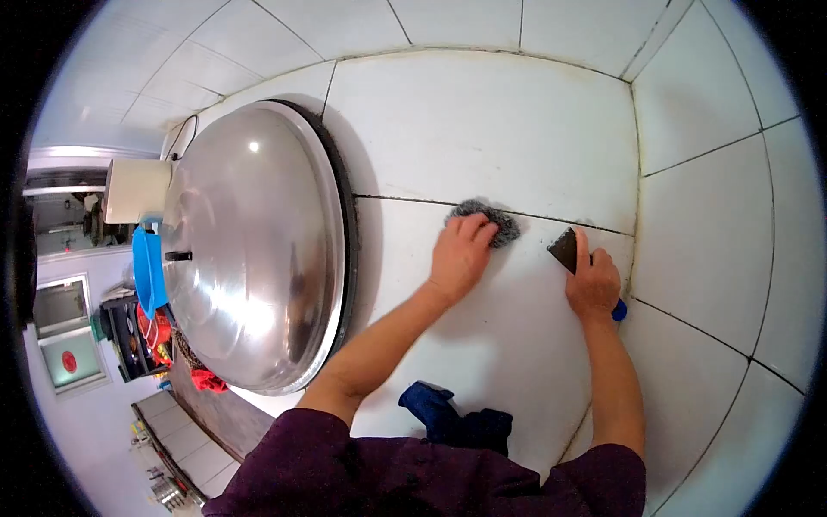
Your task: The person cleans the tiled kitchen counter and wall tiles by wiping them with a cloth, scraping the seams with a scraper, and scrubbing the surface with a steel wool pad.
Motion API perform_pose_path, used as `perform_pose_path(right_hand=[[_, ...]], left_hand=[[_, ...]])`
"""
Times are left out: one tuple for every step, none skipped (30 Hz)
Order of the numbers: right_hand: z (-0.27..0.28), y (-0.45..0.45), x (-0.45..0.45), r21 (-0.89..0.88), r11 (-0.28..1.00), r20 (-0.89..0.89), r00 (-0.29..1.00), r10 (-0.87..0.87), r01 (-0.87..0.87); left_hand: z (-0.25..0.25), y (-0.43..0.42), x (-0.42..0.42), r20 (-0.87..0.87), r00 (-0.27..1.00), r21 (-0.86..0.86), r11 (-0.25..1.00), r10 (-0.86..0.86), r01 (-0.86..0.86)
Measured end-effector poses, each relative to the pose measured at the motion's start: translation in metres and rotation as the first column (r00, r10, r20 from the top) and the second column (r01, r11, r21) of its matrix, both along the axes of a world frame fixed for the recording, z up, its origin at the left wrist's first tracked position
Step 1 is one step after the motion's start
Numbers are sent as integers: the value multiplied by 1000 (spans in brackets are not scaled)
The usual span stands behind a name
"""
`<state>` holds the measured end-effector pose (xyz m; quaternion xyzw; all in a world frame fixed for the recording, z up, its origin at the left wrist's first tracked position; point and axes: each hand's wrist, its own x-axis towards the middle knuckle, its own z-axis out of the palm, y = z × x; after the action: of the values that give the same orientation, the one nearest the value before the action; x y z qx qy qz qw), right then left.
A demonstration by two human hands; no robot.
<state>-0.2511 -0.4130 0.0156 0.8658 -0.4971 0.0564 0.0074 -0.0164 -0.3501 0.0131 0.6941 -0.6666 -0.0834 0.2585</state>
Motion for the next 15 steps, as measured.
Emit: perform_pose_path(right_hand=[[1, 0, 0, -4, 1000, -3, 1000, -9, 9], [2, 1, 0, -3, 1000, -7, 1000, -21, 21], [3, 1, -1, 0, 1000, -10, 1000, -18, 18], [3, 0, 0, -26, 1000, 18, 1000, -8, 8], [7, 0, -3, -57, 998, 38, 999, -11, 13], [8, 2, -3, -62, 998, 30, 999, -27, 29], [5, 2, -1, -48, 999, 23, 1000, -15, 16], [4, 1, -1, -34, 999, 17, 1000, -3, 3], [3, 0, -1, -44, 999, 18, 1000, 12, -11], [3, 0, -2, -48, 999, 5, 1000, 7, -6], [4, 0, -1, -69, 997, 21, 1000, 17, -16], [3, 1, -1, -87, 996, 32, 999, 28, -25], [1, 1, -2, -78, 997, 50, 999, 19, -15], [3, 1, -2, -50, 999, 46, 999, 10, -7], [4, 2, -3, -50, 999, 44, 999, 15, -13]], left_hand=[[-11, -5, 22, 76, 997, -56, 998, 15, -11], [-7, -10, 51, 80, 990, 73, 990, 115, -121], [-15, -15, 90, 218, 958, -32, 982, 188, -185], [9, -23, 111, 308, 891, 142, 910, 333, -389], [1, -30, 120, 243, 854, -138, 888, 460, -439], [-13, -35, 99, 234, 863, -139, 894, 447, -426], [-29, -41, 64, 137, 951, -123, 957, 277, -261], [-38, -44, 43, 39, 995, -126, 988, 92, -86], [-21, -42, 41, 95, 995, -135, 991, 17, -4], [-8, -47, 18, 103, 993, -227, 971, -53, 76], [-5, -64, 23, 140, 990, -117, 993, 3, 13], [-7, -91, 36, 179, 983, -5, 999, 52, -52], [-27, -117, 55, 84, 983, -130, 980, 163, -151], [-64, -140, 70, -17, 966, -240, 937, 258, -255], [-32, -140, 58, -149, 953, -190, 938, 263, -288]])
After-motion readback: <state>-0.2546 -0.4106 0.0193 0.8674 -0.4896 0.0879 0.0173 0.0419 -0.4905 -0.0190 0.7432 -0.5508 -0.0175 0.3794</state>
